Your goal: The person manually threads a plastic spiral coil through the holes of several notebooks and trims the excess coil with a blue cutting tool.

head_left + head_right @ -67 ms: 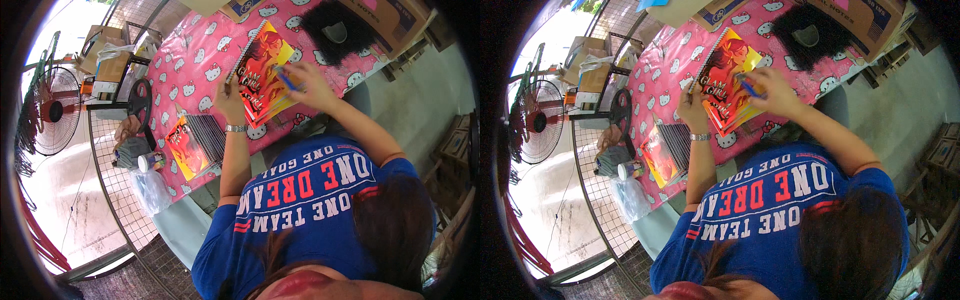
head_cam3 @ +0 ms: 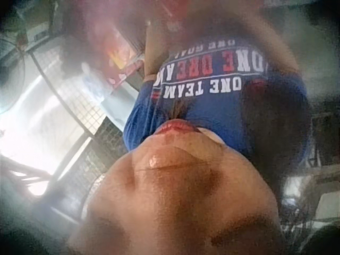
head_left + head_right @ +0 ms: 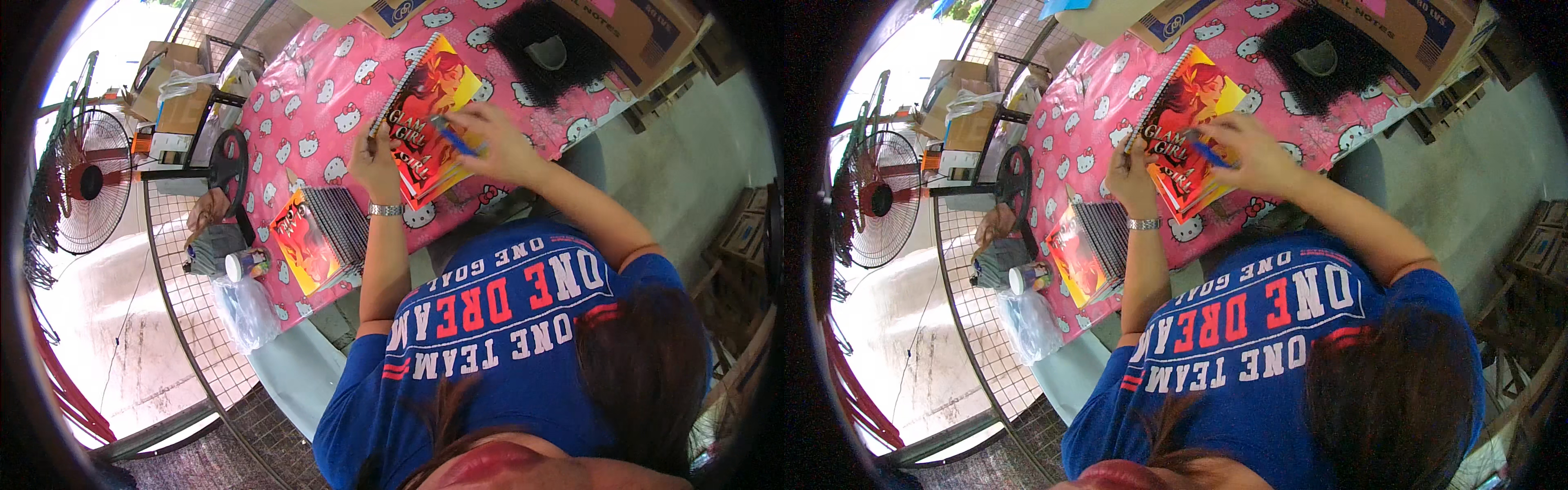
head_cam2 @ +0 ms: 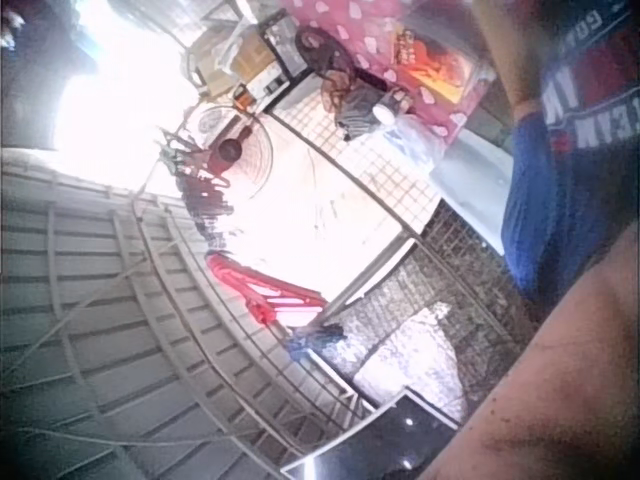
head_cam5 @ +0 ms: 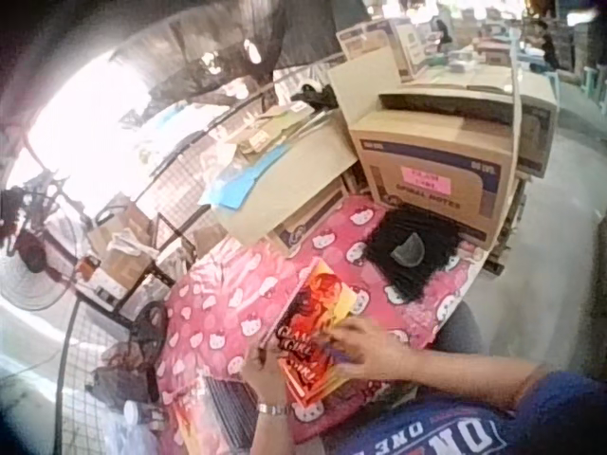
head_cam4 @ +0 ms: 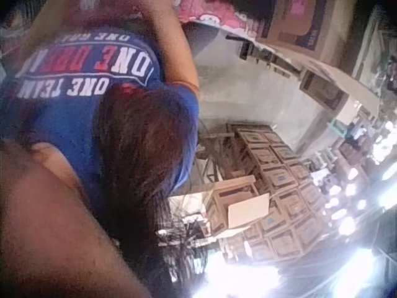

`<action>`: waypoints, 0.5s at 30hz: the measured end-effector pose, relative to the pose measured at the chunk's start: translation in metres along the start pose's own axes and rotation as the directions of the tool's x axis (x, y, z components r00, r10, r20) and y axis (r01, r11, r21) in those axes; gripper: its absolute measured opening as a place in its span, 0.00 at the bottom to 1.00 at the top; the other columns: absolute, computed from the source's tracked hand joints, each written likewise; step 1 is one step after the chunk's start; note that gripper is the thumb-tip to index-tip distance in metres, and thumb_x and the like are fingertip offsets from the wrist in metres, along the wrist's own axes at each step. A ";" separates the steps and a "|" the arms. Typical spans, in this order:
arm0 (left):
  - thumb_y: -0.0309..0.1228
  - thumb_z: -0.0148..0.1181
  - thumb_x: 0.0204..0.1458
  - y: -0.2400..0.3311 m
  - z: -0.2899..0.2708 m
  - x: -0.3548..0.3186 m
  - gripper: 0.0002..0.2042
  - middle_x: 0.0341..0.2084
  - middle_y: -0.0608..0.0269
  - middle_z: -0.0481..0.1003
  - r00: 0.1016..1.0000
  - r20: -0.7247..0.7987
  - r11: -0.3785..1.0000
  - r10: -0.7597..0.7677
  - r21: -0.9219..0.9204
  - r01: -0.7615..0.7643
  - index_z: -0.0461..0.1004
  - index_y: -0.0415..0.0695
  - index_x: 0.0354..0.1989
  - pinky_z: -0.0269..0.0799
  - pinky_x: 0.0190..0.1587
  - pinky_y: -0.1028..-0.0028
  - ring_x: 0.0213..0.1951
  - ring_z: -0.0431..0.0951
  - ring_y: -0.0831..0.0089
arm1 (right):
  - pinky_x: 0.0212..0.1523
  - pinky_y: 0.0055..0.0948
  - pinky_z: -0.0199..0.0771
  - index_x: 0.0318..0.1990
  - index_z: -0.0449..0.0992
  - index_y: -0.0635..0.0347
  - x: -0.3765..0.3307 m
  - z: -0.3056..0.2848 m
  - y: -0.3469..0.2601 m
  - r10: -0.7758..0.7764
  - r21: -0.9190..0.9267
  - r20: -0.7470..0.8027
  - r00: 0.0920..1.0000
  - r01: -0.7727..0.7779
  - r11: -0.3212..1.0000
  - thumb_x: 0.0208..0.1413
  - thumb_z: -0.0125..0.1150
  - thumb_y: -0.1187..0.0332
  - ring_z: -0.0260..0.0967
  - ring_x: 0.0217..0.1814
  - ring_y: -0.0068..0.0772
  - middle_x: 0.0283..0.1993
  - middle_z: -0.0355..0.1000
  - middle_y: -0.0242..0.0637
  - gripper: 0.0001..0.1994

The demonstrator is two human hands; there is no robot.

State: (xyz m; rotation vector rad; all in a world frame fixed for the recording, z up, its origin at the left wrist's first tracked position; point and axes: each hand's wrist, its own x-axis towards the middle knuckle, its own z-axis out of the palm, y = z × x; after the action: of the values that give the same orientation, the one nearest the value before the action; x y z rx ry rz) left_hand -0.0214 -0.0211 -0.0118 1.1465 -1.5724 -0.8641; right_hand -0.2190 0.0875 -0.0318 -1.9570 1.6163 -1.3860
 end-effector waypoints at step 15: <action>0.19 0.59 0.52 -0.001 -0.002 -0.013 0.09 0.25 0.60 0.80 0.975 -0.051 0.957 0.218 0.205 -0.203 0.79 0.36 0.42 0.73 0.30 0.79 0.26 0.77 0.80 | 0.57 0.34 0.65 0.61 0.67 0.63 0.044 0.004 -0.043 0.260 0.483 0.650 0.714 -0.652 0.584 0.52 0.63 0.66 0.64 0.58 0.34 0.54 0.68 0.41 0.28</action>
State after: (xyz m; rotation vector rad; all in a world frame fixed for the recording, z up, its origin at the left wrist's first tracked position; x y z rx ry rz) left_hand -0.0184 -0.0087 -0.0162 1.1112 -1.7130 -0.5279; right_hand -0.1923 0.0636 0.0177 -1.1503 1.0143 -0.9076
